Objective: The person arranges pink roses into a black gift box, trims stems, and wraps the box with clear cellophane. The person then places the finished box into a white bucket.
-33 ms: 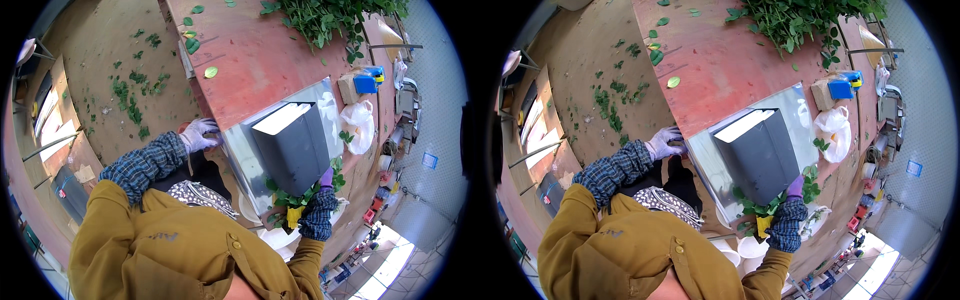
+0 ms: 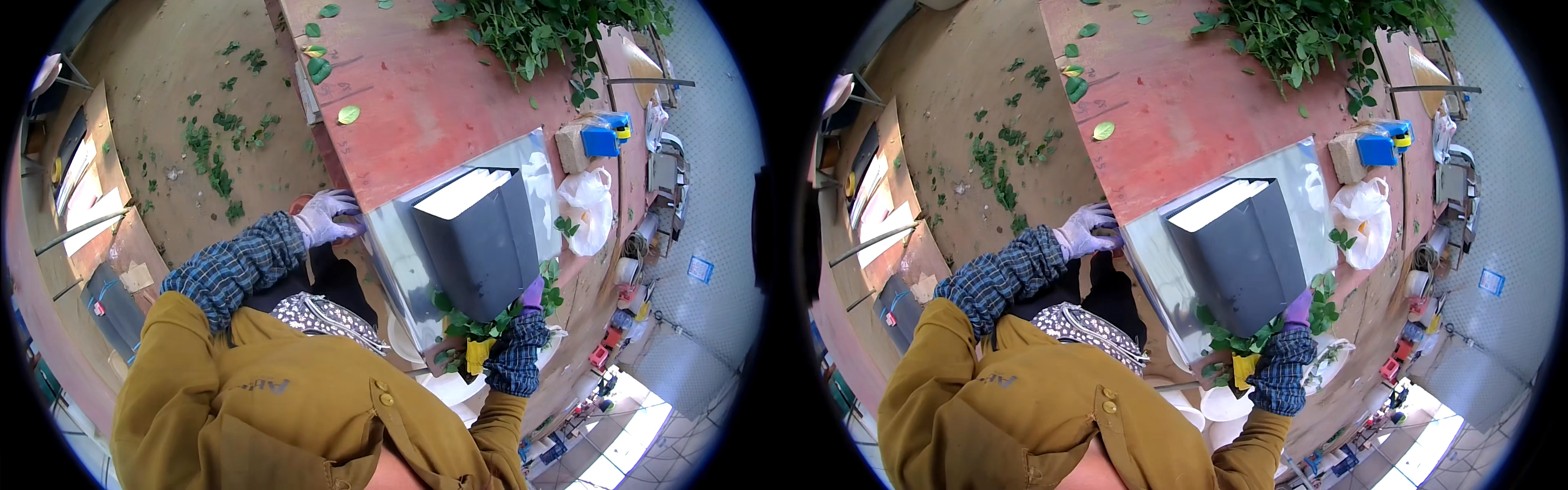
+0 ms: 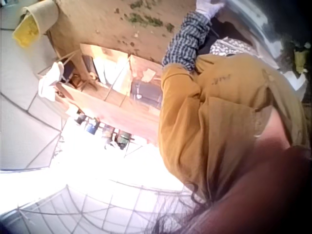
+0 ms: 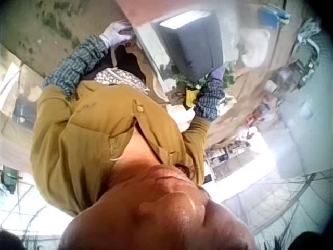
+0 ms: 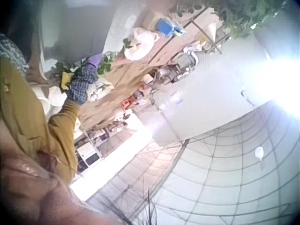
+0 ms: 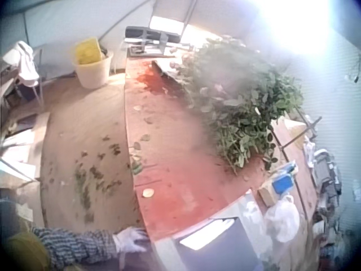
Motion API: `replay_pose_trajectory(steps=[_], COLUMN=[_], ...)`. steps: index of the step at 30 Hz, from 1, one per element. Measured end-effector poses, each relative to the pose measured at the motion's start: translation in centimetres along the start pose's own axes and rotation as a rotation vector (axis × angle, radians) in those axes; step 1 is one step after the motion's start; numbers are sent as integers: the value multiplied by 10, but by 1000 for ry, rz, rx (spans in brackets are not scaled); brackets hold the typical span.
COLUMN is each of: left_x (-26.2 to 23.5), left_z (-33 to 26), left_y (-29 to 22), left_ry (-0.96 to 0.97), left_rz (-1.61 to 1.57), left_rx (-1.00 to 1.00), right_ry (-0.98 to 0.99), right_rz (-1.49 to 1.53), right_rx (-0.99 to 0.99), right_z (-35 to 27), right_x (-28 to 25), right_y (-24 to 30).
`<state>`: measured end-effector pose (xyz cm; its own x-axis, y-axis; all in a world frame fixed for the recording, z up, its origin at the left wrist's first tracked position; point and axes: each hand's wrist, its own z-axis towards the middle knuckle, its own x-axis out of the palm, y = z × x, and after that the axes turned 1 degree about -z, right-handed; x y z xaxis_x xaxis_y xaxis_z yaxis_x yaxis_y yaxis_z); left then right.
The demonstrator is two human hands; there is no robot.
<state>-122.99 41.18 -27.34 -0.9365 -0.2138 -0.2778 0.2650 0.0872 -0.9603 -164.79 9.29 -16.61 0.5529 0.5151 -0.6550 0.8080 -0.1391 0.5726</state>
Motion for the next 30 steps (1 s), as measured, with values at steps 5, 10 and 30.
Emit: replay_pose_trajectory(steps=[5, 10, 30], left_x=[7, 4, -51], left_z=[-4, -4, -56], left_y=[1, -4, -26], left_ry=[-59, -47, 722], left_rz=[49, -11, -421], left_rx=[25, -30, -596], right_ry=[11, 2, -208], right_rz=[-44, -117, 49], right_rx=[21, 32, -587], right_z=[2, 5, -260], right_x=[5, 3, 295], right_y=[-19, -25, 141])
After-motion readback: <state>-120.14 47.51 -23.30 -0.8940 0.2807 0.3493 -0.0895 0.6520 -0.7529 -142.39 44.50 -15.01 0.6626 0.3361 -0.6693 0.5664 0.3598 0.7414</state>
